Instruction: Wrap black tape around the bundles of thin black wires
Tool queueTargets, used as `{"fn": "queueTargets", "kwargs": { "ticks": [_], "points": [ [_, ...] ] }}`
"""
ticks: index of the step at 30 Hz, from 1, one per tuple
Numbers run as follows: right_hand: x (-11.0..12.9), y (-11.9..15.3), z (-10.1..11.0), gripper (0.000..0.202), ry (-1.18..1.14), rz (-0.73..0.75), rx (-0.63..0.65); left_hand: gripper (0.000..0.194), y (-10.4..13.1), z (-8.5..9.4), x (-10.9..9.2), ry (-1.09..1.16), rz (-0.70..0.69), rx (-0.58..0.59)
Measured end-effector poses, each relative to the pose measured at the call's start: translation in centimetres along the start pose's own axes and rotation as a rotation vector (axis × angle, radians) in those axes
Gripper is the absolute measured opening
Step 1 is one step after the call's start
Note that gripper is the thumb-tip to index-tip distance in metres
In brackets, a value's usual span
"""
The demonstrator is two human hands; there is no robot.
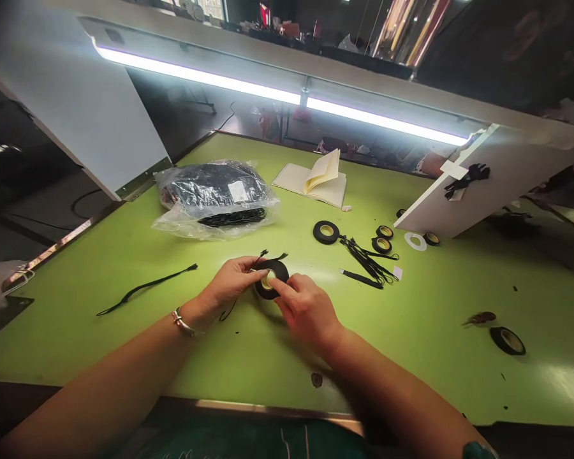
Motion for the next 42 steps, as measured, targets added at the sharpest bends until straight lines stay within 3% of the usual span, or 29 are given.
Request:
{"fn": "queueTargets", "kwargs": {
  "ticks": [3,5,7,11,17,21,24,31,33,36,38,42],
  "points": [
    [-3.8,-0.8,0.8,0.026,-0.463,-0.332,-0.136,0.042,0.4,-0.6,-0.5,0.113,0.043,0.019],
    [-5.2,-1.1,-1.1,0.029,-0.747,-0.559,-0.022,0.042,0.6,-1.0,-0.7,0.123,0.044,0.028],
    [-4.8,-1.5,-2.5,0.035,-0.932,-0.633,0.085,0.041,0.7,-1.4,-0.7,0.110,0.036,0.042],
    [-4.1,-1.9,-2.2,0.036,-0.929,-0.617,0.049,0.039,0.8,-1.3,-0.7,0.089,0.041,0.035],
    [-3.6,-0.8,-2.6,0.031,-0.705,-0.653,0.136,0.038,1.4,-0.8,-1.6,0.209,0.105,-0.069],
    [-3.1,-0.7,-2.3,0.029,-0.552,-0.570,0.057,0.047,1.6,-0.9,-1.4,0.082,0.104,-0.083],
    [-2.8,-0.5,-2.5,0.030,-0.486,-0.532,0.038,0.038,1.5,-0.6,-0.8,0.015,0.086,-0.097],
    [-2.2,-0.2,-3.0,0.022,-0.394,-0.432,0.176,0.025,1.3,0.2,-0.8,0.050,0.099,-0.157],
    [-2.3,-0.6,-2.2,0.021,-0.397,-0.381,0.125,0.025,1.5,-0.1,-0.8,0.062,0.109,-0.140],
    [-2.7,-1.3,0.1,0.014,-0.413,-0.325,-0.098,0.026,1.8,-0.7,-0.6,0.045,0.105,-0.112],
    [-2.9,-1.5,0.1,0.013,-0.457,-0.352,-0.135,0.027,2.0,-1.3,-0.3,0.042,0.113,-0.086],
    [-3.6,-1.1,-1.9,0.015,-0.656,-0.556,-0.026,0.027,2.1,-1.4,-0.3,0.014,0.080,-0.135]
  ]
}}
Point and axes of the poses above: each hand's wrist, its own y-axis away from the middle knuckle, its own z-axis out of the back of the hand, x = y × z, the point moved 9 cm from there along -y, towards the middle knuckle, and after that the axes turned 2 degrees about y, right-handed, at the moved point
